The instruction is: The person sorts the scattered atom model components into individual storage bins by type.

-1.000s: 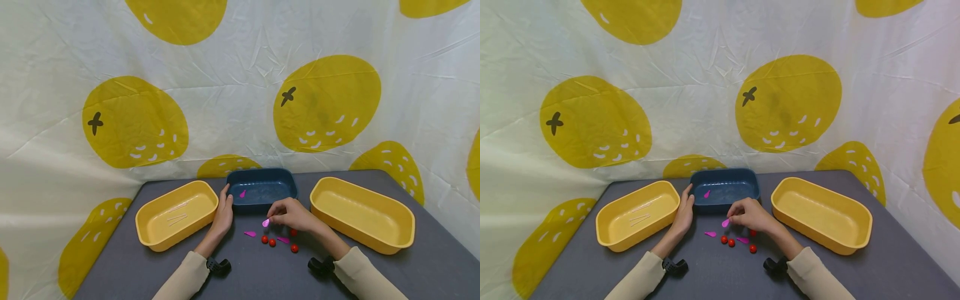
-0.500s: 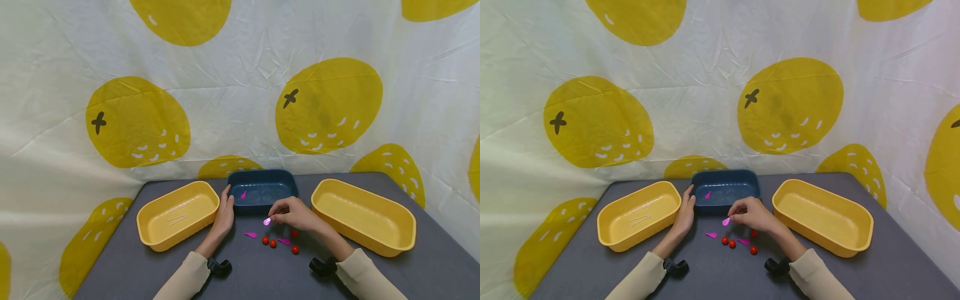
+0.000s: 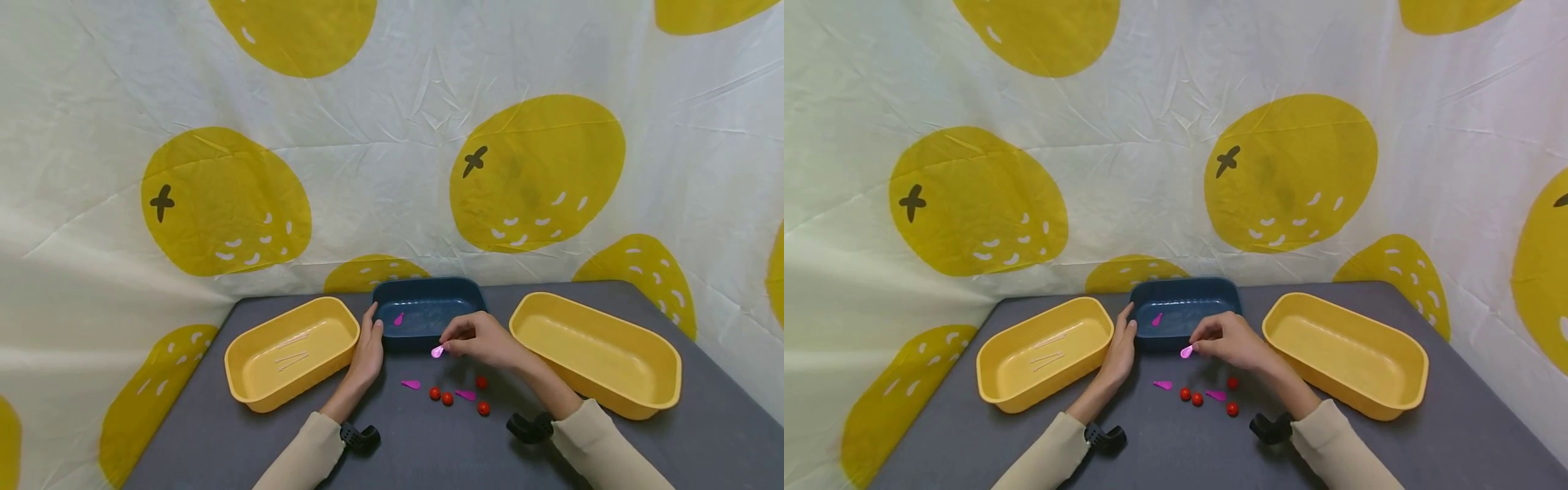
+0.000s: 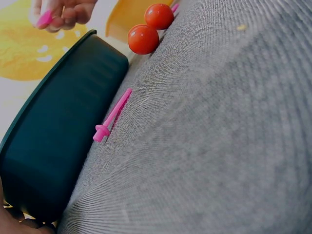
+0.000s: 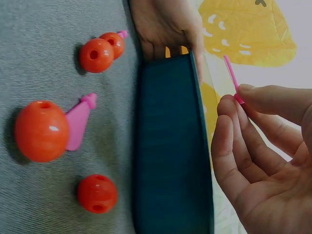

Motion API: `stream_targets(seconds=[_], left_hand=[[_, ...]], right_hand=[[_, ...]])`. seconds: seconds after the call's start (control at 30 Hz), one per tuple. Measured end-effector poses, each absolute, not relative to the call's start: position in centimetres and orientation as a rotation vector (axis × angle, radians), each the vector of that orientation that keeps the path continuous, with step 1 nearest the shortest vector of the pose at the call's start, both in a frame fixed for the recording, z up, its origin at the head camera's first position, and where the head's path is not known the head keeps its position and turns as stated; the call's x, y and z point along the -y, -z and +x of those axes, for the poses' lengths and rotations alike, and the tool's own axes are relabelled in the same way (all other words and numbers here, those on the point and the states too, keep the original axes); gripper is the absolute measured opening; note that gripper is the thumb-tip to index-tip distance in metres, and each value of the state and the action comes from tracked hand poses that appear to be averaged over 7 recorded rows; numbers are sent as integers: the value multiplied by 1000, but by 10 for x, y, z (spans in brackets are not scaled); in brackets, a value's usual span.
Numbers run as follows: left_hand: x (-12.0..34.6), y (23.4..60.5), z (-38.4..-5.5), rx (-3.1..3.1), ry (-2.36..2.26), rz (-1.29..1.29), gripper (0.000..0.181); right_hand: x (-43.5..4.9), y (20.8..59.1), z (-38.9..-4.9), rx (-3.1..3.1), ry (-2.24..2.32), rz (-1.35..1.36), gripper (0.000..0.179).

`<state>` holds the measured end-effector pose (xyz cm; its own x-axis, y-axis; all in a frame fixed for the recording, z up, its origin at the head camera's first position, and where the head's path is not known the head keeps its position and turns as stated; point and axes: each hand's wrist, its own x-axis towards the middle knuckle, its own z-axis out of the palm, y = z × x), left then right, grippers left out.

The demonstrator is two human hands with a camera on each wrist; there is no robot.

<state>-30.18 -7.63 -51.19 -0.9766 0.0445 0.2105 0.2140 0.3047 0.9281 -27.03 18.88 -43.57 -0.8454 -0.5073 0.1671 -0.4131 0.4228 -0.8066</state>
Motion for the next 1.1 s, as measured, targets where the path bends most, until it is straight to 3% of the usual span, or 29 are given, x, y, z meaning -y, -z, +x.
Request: stream_targets(seconds=[1.1], left_hand=[[78,512,-302,2419,1752,-244,53]], right_hand=[[-186,375,-299,-2692,1293,-843,12]])
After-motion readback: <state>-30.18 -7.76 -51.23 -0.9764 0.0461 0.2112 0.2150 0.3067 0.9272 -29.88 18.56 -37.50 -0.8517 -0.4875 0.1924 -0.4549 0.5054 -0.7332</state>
